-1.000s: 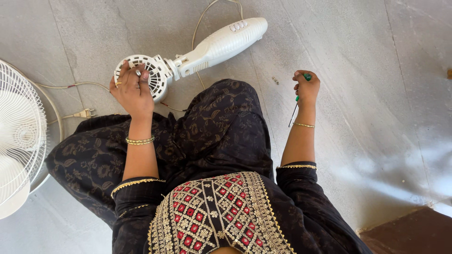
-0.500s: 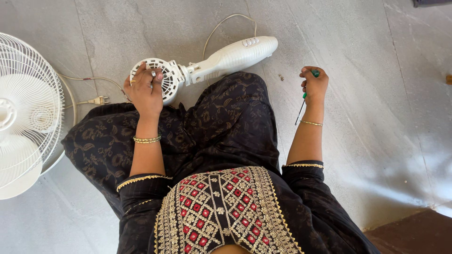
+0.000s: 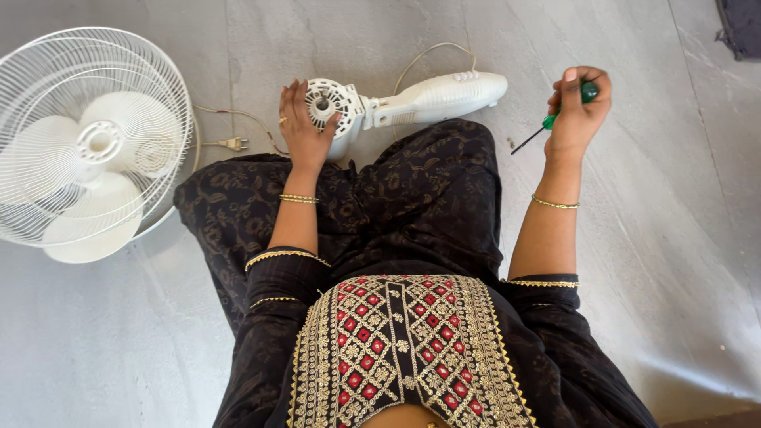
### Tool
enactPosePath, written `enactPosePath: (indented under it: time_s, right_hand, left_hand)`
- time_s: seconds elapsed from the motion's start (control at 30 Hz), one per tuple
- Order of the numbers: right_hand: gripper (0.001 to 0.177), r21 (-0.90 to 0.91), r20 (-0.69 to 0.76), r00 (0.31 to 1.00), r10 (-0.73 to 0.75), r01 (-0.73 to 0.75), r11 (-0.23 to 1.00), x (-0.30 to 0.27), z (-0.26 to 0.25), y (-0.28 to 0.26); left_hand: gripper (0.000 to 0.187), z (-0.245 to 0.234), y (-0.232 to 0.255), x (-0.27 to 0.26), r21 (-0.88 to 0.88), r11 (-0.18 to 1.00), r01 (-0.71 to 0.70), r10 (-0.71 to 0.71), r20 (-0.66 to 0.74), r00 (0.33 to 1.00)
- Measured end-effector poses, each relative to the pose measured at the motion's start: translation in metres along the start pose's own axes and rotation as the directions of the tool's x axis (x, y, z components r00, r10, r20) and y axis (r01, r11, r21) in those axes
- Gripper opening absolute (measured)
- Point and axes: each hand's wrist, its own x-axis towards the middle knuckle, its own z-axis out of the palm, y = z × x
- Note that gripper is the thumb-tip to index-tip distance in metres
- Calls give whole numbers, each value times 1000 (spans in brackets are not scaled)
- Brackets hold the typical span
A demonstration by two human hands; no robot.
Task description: The person removes the front grill of a white electric fan and then uses a green screwdriver to loosen and remove screws from the fan's motor housing. The fan blades and grill remain separated on the floor.
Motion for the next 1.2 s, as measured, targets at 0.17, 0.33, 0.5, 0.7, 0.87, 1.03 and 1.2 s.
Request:
enactPosePath:
  time_s: [0.17, 0.33, 0.5, 0.7, 0.87, 1.03, 1.2]
  right_hand:
    - [30, 237, 86, 944, -319, 292, 927, 2, 50, -60]
    - [24, 560, 136, 897, -420, 280, 780, 9, 125, -108]
    - [35, 740, 256, 860, -442, 120, 662, 10, 207, -119]
    - [39, 720, 450, 819, -356, -97, 687, -12, 277, -85]
    - [34, 651, 597, 765, -242, -286, 703, -27, 301, -31]
    - [32, 588, 635, 761, -132, -365, 722, -25, 311, 9]
    - [33, 550, 662, 743, -98, -393, 737, -8, 325, 18]
  left_hand:
    - [112, 5, -1, -9, -75, 964, 255, -252, 37, 967]
    - [121, 1, 3, -11, 6, 935, 355, -351, 160, 923]
    - [121, -13, 12, -8, 95, 906, 412, -422, 245, 873]
    - [117, -22, 22, -14, 50, 922, 383, -385, 206, 900]
    - [115, -25, 25, -10, 63, 933, 355, -361, 170, 917]
    - [115, -27, 23, 2, 78, 921, 383, -391, 195, 900]
    - [118, -30, 22, 14, 86, 903, 421, -426, 292, 856]
